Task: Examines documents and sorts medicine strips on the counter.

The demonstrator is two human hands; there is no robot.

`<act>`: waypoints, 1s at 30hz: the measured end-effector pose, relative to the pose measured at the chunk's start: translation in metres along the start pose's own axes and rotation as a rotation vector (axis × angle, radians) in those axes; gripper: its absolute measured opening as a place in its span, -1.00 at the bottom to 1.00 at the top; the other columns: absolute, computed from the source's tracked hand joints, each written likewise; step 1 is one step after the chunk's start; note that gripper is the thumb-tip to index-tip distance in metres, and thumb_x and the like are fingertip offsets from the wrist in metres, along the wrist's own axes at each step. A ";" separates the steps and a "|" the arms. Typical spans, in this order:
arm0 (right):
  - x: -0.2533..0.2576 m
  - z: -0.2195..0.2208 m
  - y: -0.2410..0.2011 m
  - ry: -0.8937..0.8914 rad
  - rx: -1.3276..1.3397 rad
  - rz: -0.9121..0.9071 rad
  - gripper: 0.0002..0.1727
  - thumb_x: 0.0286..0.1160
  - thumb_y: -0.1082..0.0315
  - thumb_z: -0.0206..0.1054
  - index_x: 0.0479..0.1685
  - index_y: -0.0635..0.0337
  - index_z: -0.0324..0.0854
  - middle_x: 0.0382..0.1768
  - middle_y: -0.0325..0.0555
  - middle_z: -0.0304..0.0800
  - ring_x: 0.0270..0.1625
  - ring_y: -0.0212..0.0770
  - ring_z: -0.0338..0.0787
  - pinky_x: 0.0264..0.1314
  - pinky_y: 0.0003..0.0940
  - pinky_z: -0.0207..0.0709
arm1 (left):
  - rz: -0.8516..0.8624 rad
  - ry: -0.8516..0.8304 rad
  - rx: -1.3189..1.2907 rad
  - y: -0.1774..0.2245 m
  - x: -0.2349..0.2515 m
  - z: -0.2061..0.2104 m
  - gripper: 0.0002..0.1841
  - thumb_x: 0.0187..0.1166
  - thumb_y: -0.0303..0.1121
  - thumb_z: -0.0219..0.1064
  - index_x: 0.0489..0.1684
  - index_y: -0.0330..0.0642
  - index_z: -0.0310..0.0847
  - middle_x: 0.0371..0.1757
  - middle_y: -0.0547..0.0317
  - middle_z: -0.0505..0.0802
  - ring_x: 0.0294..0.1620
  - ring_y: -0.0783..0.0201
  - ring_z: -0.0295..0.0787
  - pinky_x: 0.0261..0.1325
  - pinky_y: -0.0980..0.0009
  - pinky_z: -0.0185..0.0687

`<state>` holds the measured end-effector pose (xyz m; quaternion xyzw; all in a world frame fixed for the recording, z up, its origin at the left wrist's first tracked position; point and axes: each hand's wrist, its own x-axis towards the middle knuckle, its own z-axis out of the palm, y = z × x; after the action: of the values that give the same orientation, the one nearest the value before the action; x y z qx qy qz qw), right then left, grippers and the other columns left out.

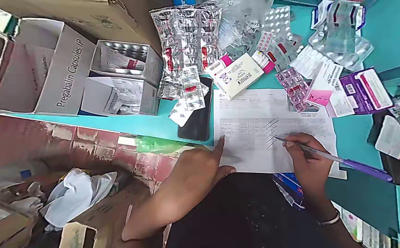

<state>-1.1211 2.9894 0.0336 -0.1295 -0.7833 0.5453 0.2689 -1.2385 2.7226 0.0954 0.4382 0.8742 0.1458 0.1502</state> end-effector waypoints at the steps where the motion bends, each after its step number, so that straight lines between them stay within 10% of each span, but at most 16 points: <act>1: 0.001 0.000 0.000 -0.004 0.007 0.009 -0.86 0.43 0.47 0.33 -0.16 0.13 0.77 -0.22 -0.51 0.83 -0.24 -0.67 0.73 -0.18 -0.75 0.63 | -0.005 0.002 0.009 -0.001 0.001 0.000 -0.24 0.64 0.26 0.11 0.50 -0.25 0.62 -0.71 0.09 0.69 -0.69 0.00 0.67 -0.60 0.08 0.57; 15: 0.003 0.002 -0.006 -0.016 0.083 0.110 -0.74 0.52 0.53 0.22 0.09 0.34 0.71 -0.17 -0.39 0.90 -0.34 -0.59 0.79 -0.34 -0.69 0.67 | -0.075 -0.207 0.071 0.009 0.014 -0.002 -0.14 0.59 0.30 0.16 0.61 -0.32 0.48 -0.61 -0.04 0.77 -0.56 -0.11 0.78 -0.47 -0.02 0.65; 30: 0.002 0.002 0.001 -0.036 0.050 0.059 -0.82 0.56 0.46 0.26 -0.08 0.21 0.79 -0.21 -0.39 0.90 -0.33 -0.59 0.78 -0.31 -0.70 0.67 | -0.029 -0.125 0.114 0.008 0.014 0.003 -0.14 0.55 0.32 0.18 0.50 -0.36 0.58 -0.68 0.03 0.72 -0.64 -0.05 0.74 -0.54 0.06 0.63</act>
<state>-1.1241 2.9897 0.0331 -0.1360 -0.7701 0.5745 0.2417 -1.2390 2.7387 0.0937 0.4414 0.8763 0.0662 0.1813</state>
